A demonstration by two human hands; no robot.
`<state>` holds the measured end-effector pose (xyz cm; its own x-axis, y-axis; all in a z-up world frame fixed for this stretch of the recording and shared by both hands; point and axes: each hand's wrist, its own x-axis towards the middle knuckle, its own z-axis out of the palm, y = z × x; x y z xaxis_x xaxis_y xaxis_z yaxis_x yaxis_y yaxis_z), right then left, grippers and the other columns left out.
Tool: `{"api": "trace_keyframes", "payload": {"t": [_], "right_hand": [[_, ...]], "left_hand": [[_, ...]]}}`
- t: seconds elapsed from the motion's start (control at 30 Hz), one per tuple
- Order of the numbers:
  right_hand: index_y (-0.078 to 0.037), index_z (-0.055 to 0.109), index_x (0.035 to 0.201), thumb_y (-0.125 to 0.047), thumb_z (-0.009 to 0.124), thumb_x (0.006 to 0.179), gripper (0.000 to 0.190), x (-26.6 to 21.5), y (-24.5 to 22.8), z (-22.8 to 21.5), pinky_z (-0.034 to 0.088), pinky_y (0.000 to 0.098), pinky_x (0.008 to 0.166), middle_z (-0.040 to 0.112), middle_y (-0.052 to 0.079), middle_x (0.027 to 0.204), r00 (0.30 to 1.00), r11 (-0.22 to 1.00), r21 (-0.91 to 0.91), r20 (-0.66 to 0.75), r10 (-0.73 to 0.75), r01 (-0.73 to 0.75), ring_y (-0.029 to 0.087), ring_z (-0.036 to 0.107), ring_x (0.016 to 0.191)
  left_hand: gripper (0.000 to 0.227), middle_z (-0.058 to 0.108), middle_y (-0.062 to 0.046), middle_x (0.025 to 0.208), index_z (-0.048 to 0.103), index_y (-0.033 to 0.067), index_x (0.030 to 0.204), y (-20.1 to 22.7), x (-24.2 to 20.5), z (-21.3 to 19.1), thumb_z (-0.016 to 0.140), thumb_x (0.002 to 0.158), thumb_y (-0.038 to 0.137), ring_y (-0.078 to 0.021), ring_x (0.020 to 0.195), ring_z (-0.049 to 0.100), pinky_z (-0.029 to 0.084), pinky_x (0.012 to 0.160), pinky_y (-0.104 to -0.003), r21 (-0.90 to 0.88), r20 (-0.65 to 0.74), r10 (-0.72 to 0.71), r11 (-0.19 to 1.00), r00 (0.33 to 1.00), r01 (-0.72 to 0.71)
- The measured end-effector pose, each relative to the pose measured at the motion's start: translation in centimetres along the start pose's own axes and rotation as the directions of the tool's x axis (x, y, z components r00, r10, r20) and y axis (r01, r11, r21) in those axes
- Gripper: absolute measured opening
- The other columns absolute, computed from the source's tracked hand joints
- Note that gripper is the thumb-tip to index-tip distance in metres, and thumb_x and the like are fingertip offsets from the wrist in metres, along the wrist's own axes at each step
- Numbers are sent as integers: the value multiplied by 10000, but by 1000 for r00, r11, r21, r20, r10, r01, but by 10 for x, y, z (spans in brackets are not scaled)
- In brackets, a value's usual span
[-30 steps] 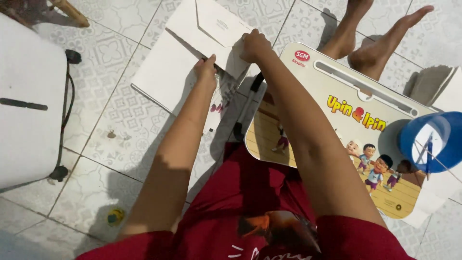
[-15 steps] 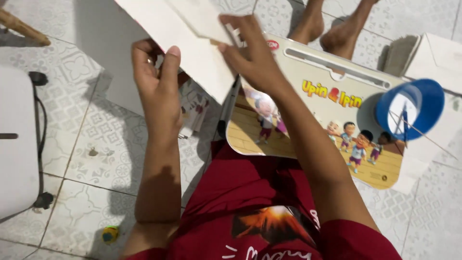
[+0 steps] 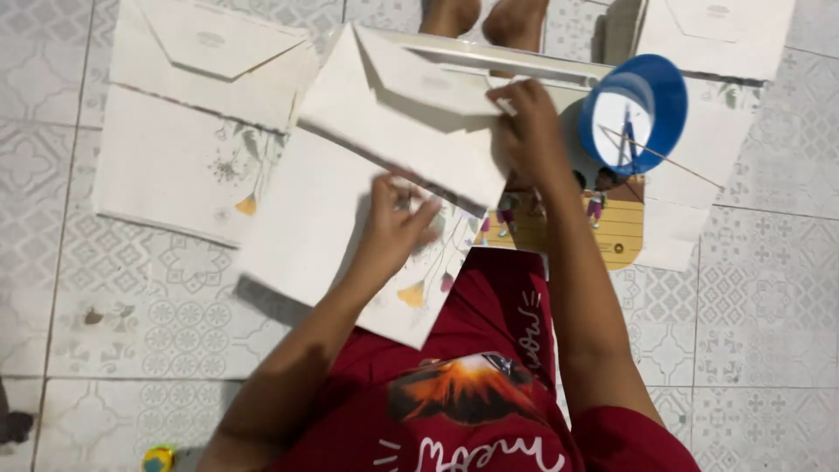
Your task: Folding paper and applying glue with a stick to assemble handmade envelopes.
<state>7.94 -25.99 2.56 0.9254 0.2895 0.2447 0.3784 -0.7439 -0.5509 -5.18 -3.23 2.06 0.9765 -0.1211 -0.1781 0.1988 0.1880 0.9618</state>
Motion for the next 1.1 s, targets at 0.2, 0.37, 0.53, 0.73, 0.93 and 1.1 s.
{"api": "trace_keyframes", "payload": {"t": [0.2,0.37,0.53,0.73,0.93,1.1], "right_hand": [[-103,801,955,34,830,819,196,17,23,7,481,347,734,552,47,964,918,926,-348,-303,-256,144,214,523,854],[-30,723,1024,141,753,831,260,38,28,11,555,318,715,561,77,1007,950,995,-59,-299,-90,76,194,620,773],[16,657,1197,88,729,900,314,-20,1,0,538,301,726,574,121,1059,969,996,85,-245,12,9,194,624,865],[-28,720,1197,-130,844,836,396,-70,7,-6,498,512,896,622,163,1087,971,975,-113,-126,-205,191,401,625,1016],[-150,799,962,-33,776,954,119,-78,22,-14,525,369,675,690,51,905,886,873,-402,-244,-394,277,264,672,791],[-51,761,1233,54,678,992,276,-97,-39,-30,495,555,978,685,224,1199,969,950,-234,-84,-234,209,463,644,1168]], "left_hand": [[320,592,-66,1175,641,156,1221,32,31,-56,733,942,283,-231,1074,558,512,851,-380,964,166,422,120,891,-237],[662,502,-171,1459,511,-15,1447,45,68,-77,762,913,286,-346,1352,362,356,1043,-500,966,174,382,114,907,-233],[657,615,-106,1223,570,23,1433,38,67,-76,797,890,314,-271,1107,503,386,921,-409,983,122,421,73,899,-168],[392,563,5,958,700,201,1192,2,57,-82,872,840,184,-228,951,616,492,846,-417,936,219,527,125,821,-330],[458,677,-72,1202,732,221,1244,5,34,-51,732,862,-31,-318,1184,650,528,1038,-486,742,543,472,118,695,-660],[718,465,-36,1574,489,269,1508,5,27,-30,681,853,46,-325,1442,436,370,1164,-575,680,720,202,-22,663,-732]]}}
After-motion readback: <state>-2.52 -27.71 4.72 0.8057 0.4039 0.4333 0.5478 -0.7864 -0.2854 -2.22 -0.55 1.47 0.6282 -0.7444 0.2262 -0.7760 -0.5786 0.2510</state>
